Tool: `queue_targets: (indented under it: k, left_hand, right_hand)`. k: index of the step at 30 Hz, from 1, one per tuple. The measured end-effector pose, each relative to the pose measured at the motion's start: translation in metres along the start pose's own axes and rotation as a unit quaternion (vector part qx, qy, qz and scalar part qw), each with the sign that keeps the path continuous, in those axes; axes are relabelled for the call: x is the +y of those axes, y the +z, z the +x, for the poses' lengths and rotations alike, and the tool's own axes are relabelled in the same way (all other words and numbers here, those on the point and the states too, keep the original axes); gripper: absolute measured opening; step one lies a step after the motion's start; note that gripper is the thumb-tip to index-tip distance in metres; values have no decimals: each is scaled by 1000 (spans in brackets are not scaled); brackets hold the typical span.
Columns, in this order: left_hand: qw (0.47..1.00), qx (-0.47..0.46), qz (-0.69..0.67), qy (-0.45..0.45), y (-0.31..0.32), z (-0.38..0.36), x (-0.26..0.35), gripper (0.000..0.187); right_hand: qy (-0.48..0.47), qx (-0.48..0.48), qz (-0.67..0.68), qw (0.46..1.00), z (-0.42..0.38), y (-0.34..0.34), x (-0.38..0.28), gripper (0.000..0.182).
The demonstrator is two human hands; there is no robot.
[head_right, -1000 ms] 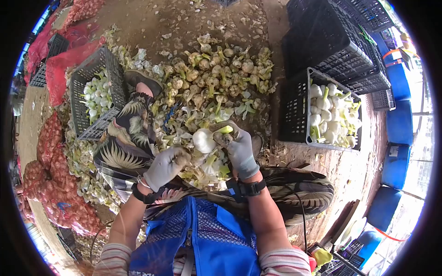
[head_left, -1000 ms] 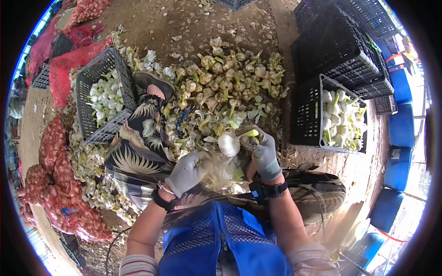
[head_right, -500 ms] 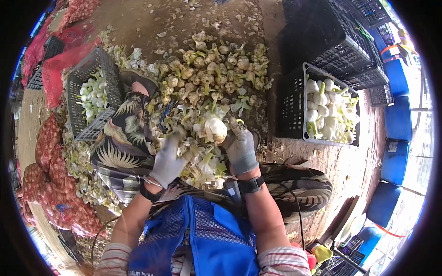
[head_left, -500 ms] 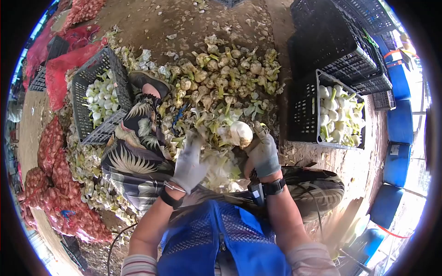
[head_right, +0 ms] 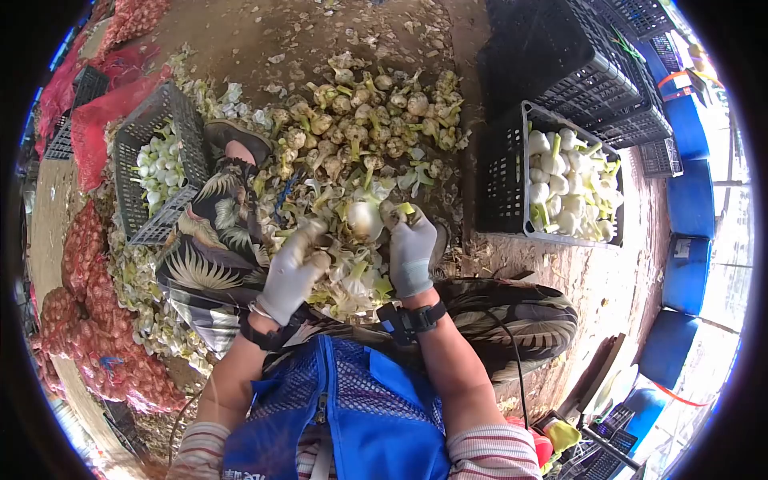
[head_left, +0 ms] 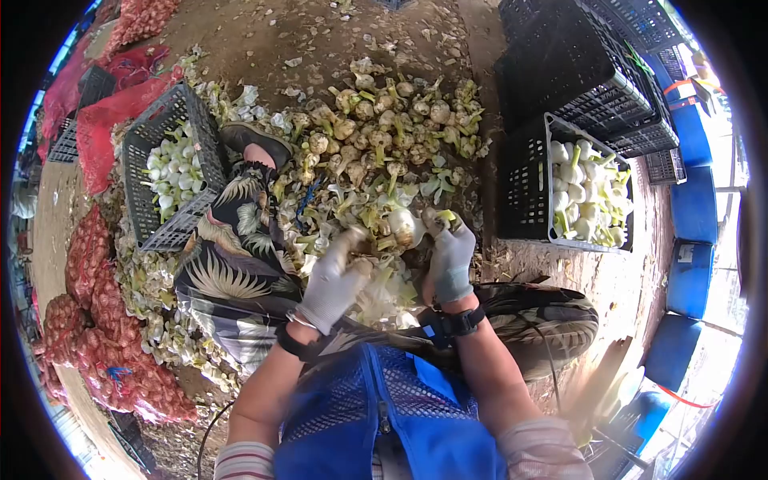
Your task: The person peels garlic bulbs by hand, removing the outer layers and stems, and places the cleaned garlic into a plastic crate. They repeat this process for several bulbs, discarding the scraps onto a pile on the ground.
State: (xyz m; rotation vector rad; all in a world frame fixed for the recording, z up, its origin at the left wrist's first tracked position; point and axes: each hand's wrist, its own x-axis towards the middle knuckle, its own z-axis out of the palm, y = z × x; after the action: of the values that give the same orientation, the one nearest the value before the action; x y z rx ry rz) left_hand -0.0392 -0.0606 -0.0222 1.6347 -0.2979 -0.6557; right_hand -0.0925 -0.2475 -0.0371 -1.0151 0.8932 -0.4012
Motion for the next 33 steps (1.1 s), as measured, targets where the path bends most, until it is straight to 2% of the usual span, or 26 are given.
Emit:
queue_targets:
  k: [1,3,4,5,6,7,9,13,15,16,17,19,20,21,22,23,24,25,26,27,28,31,33]
  left_hand:
    - [987,12,-135,-86,-1,3,-2,51]
    - [983,-17,-125,-132,-4,11,10,46]
    - [983,-14,-123,-133,-4,16,11,46]
    - [990,-28,-64,-121,-3,20,11,44]
    - [993,-43,-5,-109,-1,21,8,43]
    - [993,-43,-5,-111,2,21,3,43]
    - [997,-4,-54,-55,6,21,-1,42]
    - [989,-28,-82,-121,-2,12,13,41]
    - [970,-4,-202,-134,-9,8,-5,31]
    - [983,8,-140,-115,-14,8,-18,27]
    - [983,7,-141,-116,-15,8,-11,27]
    - [983,-5,-98,-156,-17,7,4,19]
    - [983,-3,-99,-156,-17,7,3,19]
    - [993,-19,5,-119,-16,8,2,18]
    - [990,-35,109,-80,-14,9,1,19]
    - [990,-34,110,-80,-10,10,-3,19]
    - [992,-20,41,-118,-6,12,-9,18]
    - [988,-7,-29,-154,-3,14,-15,18]
    - [989,-27,-20,-146,-5,16,-15,14]
    - [989,-28,-21,-146,-4,15,-15,14]
    - [987,-28,-50,-153,-3,14,-14,14]
    - [982,-36,-82,-165,-4,12,-13,12]
    - [991,-16,98,-87,-10,7,-6,17]
  right_hand:
    - [2,-2,1,1000,-4,4,1,13]
    - [-108,-41,-114,987,-13,12,2,9]
    - [-191,-87,-192,959,-8,6,18,12]
    - [-280,-116,-257,918,-15,11,12,19]
    - [-319,-147,-284,892,-21,17,5,21]
    - [-357,-177,-311,863,-24,20,0,23]
    - [-350,-195,-332,854,-21,14,4,27]
    - [-342,-215,-317,858,-17,6,5,24]
    - [-187,-167,-193,949,-11,2,6,23]
    - [-200,-161,-200,945,-11,2,4,24]
    - [-200,-161,-201,945,-11,2,5,24]
    - [-228,-147,-259,927,-9,4,9,25]
    - [-306,-155,-311,886,-14,9,0,26]
    - [-305,-157,-310,886,-18,13,0,26]
    - [-337,-164,-343,862,-22,16,2,21]
    - [-368,-169,-374,834,-26,19,2,16]
    - [-390,-168,-395,815,-29,21,0,13]
    - [-389,-167,-396,815,-28,19,3,13]
    - [-270,-151,-302,902,-26,17,5,13]
    - [-142,-132,-198,961,-25,15,7,13]
    - [-53,-128,-61,988,-23,16,9,13]
    - [-45,-115,-88,988,-16,11,5,15]
    - [-34,-102,-56,993,-12,10,6,14]
